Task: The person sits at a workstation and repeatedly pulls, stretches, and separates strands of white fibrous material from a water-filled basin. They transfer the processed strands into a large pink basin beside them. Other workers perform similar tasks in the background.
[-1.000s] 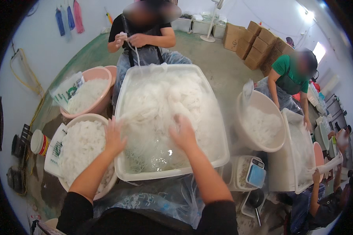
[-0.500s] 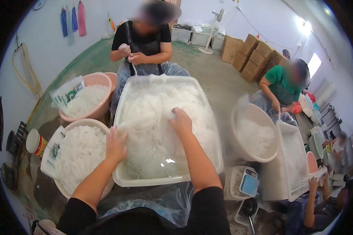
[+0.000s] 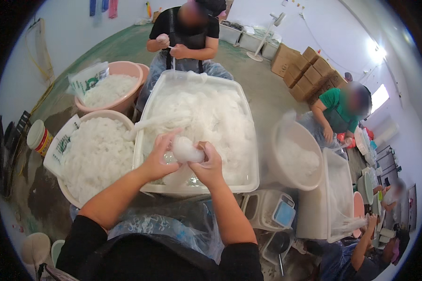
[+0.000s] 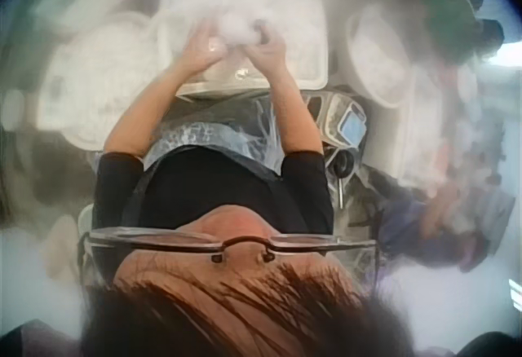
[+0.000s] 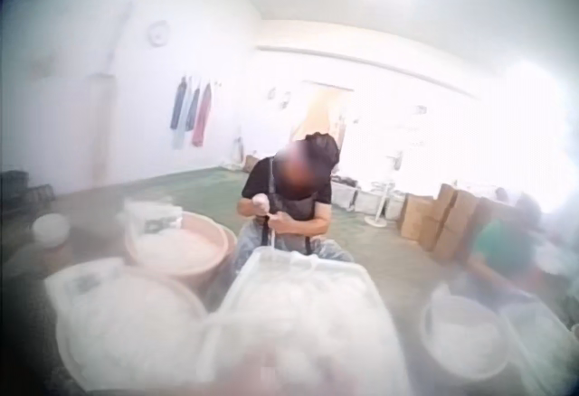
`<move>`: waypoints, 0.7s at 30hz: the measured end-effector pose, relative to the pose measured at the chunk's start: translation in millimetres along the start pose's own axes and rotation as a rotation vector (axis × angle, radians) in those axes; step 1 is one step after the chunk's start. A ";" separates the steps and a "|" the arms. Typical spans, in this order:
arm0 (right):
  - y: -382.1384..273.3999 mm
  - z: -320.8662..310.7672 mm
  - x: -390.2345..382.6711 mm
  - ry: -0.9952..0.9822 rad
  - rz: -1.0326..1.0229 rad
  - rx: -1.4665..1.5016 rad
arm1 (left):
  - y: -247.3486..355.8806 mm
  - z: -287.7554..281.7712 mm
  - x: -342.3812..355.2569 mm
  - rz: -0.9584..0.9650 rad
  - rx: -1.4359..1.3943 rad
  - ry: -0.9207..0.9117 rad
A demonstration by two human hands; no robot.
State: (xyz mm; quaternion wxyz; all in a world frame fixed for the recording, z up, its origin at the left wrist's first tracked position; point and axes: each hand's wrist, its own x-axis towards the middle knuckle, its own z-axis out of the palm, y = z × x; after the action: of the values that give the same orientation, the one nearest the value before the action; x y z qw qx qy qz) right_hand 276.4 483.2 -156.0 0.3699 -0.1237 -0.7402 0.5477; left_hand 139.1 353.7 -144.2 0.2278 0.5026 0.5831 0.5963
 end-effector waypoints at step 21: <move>-30.5 -1.5 21.2 -0.257 0.562 0.578 | 62.6 -61.7 24.0 0.057 0.956 -0.214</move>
State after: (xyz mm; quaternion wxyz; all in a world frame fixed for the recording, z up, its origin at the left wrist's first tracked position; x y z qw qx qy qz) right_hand 269.4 485.5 -119.6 0.1303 -0.1429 -0.5339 0.8232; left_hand 96.0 332.0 -67.0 0.0139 0.6252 0.7508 0.2130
